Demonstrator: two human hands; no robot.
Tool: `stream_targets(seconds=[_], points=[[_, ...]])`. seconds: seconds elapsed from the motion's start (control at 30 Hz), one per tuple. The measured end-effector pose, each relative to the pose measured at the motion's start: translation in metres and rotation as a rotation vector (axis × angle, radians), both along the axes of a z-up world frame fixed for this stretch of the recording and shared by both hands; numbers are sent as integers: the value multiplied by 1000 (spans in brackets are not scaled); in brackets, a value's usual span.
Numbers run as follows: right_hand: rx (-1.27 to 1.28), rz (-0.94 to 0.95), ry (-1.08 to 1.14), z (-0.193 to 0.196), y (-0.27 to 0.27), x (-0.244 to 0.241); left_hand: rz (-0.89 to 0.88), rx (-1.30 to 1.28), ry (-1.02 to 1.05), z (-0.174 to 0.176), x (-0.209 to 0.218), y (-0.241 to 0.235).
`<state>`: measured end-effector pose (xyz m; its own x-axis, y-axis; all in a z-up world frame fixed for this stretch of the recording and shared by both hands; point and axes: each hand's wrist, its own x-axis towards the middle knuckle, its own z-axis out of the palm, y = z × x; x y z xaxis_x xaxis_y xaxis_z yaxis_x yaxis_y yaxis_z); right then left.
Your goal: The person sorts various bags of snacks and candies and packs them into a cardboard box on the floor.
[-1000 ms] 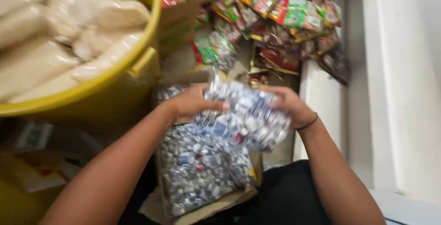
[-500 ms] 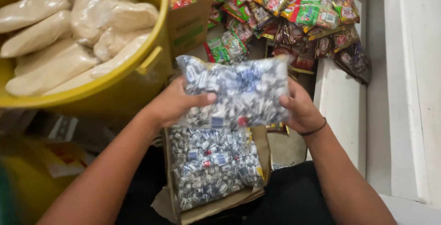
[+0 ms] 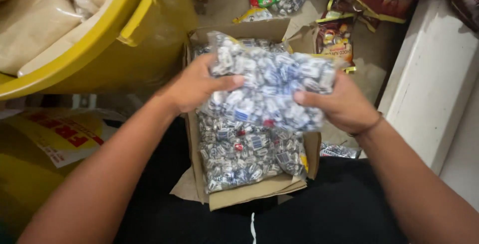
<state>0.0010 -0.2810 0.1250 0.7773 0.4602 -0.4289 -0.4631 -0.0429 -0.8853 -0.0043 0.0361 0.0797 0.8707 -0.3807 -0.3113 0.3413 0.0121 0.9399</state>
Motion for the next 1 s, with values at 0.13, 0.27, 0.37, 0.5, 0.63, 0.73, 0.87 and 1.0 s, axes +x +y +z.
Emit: stream_targets(seconds=[0.13,0.27,0.37,0.5,0.63,0.73,0.87,1.0], points=[[-14,-28,-112,-1,11,12,120,-129,184,12,9,3],[-59,-18,-153,-5,11,15,220,-141,174,18,8,-2],[25,-36,-109,4,12,18,180,-40,33,26,8,-1],[56,-41,-210,-1,1,18,138,-40,-14,34,10,-5],[58,-88,-229,13,-1,24,187,17,-34,49,17,-8],[136,-136,-234,10,-6,32,236,61,-50,50,20,-11],[222,-211,-278,-22,-2,41,310,-114,-59,31,27,-7],[239,-212,-255,-60,22,46,346,-93,-24,-7,28,15]])
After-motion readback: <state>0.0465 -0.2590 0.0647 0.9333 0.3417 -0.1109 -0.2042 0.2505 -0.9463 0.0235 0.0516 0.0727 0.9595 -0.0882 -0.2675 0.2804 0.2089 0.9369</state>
